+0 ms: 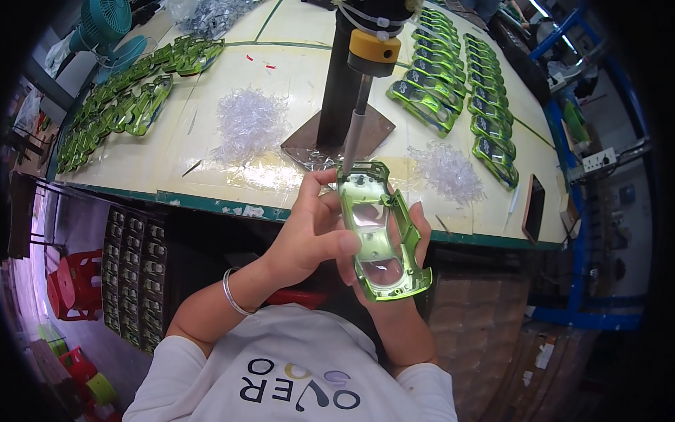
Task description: The person assembles toy car bodies by fitting transparent window inserts into the car shells by hand, pressing them against a mounted tool, and arranging the assembled car shells on the workbench.
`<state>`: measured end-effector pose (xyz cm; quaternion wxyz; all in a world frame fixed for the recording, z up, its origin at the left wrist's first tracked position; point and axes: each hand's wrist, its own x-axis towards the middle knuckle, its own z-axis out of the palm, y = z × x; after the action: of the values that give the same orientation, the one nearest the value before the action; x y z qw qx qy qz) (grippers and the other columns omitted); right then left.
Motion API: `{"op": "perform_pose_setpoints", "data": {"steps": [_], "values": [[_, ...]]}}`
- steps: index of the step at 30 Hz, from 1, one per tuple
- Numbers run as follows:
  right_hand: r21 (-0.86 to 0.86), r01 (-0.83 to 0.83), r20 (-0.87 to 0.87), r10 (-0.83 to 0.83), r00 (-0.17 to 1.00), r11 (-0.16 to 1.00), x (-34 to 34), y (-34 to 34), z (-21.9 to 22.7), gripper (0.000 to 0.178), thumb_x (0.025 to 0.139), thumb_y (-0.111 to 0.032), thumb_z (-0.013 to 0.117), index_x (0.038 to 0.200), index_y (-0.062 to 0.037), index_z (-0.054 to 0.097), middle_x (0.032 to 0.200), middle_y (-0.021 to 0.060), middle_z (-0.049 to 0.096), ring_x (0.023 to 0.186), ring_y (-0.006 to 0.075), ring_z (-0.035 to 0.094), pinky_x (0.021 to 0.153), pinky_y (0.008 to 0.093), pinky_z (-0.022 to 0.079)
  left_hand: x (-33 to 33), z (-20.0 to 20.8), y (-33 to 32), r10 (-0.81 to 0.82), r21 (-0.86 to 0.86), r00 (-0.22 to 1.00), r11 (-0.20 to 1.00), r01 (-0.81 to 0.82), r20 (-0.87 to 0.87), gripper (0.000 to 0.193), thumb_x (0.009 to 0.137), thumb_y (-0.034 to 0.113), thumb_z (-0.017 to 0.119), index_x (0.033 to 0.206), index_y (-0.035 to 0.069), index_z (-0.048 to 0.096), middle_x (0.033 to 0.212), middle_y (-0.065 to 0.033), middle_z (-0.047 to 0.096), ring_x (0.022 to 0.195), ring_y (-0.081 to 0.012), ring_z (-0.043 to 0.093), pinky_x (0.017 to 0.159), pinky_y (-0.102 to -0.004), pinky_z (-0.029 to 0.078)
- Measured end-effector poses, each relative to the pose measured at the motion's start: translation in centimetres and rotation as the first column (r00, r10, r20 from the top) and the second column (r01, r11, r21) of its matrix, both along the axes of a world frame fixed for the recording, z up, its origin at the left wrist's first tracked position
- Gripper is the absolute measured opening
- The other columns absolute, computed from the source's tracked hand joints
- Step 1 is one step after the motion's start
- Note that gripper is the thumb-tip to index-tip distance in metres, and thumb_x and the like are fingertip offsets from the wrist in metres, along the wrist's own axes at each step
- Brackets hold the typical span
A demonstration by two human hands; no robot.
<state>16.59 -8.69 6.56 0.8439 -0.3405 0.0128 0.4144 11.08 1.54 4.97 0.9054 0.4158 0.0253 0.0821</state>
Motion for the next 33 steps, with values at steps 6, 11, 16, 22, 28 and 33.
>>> {"op": "perform_pose_setpoints", "data": {"steps": [6, 11, 16, 22, 28, 33], "values": [[0.017, -0.014, -0.080, 0.016, 0.997, 1.000, 0.6, -0.3, -1.0, 0.055, 0.080, -0.051, 0.027, 0.111, -0.0095, 0.044, 0.067, 0.0100, 0.053, 0.037, 0.0148, 0.045, 0.030, 0.0216, 0.034, -0.1, -1.5, -0.1, 0.045, 0.108, 0.999, 0.993, -0.045, 0.002, 0.082, 0.069, 0.021, 0.069, 0.120, -0.001, 0.008, 0.105, -0.0145, 0.046, 0.078, -0.0112, 0.050, 0.080, -0.0287, 0.041], [0.086, -0.225, 0.059, 0.220, 0.974, 0.971, 1.9, 0.0, -3.3, 0.052, 0.080, -0.049, 0.030, 0.110, -0.0098, 0.044, 0.067, 0.0110, 0.052, 0.043, 0.0149, 0.046, 0.029, 0.0216, 0.034, -0.9, -2.7, -0.5, 0.160, 0.133, 0.987, 0.978, -0.162, 0.023, 0.085, 0.068, 0.022, 0.070, 0.123, 0.000, 0.009, 0.111, -0.0149, 0.044, 0.091, -0.0151, 0.049, 0.082, -0.0297, 0.039], [0.274, -0.232, -0.240, 0.300, 0.923, 0.933, 2.8, 0.1, -3.0, 0.054, 0.082, -0.046, 0.028, 0.105, -0.0005, 0.045, 0.074, 0.0167, 0.052, 0.048, 0.0184, 0.044, 0.027, 0.0231, 0.032, -2.4, -3.2, -0.8, 0.210, 0.329, 0.967, 0.911, -0.248, 0.148, 0.096, 0.066, 0.024, 0.071, 0.127, 0.000, 0.002, 0.117, -0.0185, 0.039, 0.107, -0.0236, 0.042, 0.086, -0.0352, 0.037], [0.493, -0.321, -0.212, 0.470, 0.857, 0.809, 3.7, -0.2, -3.2, 0.062, 0.082, -0.049, 0.028, 0.103, 0.0069, 0.045, 0.071, 0.0174, 0.051, 0.051, 0.0198, 0.045, 0.025, 0.0247, 0.034, -3.2, -2.1, -0.7, 0.148, 0.465, 0.969, 0.856, -0.226, 0.199, 0.101, 0.065, 0.024, 0.072, 0.129, 0.000, -0.003, 0.122, -0.0212, 0.033, 0.114, -0.0257, 0.036, 0.088, -0.0358, 0.036], [0.448, -0.285, -0.271, 0.432, 0.860, 0.848, 3.6, -0.1, -2.2, 0.063, 0.081, -0.051, 0.028, 0.103, 0.0061, 0.045, 0.065, 0.0168, 0.048, 0.047, 0.0187, 0.044, 0.025, 0.0233, 0.033, -3.3, -1.6, -0.5, 0.116, 0.500, 0.966, 0.838, -0.220, 0.231, 0.103, 0.065, 0.022, 0.072, 0.129, 0.000, -0.006, 0.124, -0.0216, 0.030, 0.116, -0.0266, 0.034, 0.089, -0.0366, 0.036], [0.504, -0.343, -0.251, 0.514, 0.820, 0.793, 3.8, -0.3, -2.0, 0.065, 0.081, -0.053, 0.028, 0.104, 0.0052, 0.045, 0.058, 0.0168, 0.045, 0.040, 0.0177, 0.041, 0.026, 0.0237, 0.034, -3.3, -1.3, -0.6, 0.085, 0.500, 0.964, 0.841, -0.206, 0.254, 0.106, 0.064, 0.023, 0.072, 0.129, 0.000, -0.010, 0.125, -0.0225, 0.029, 0.117, -0.0274, 0.032, 0.090, -0.0373, 0.035]]}}
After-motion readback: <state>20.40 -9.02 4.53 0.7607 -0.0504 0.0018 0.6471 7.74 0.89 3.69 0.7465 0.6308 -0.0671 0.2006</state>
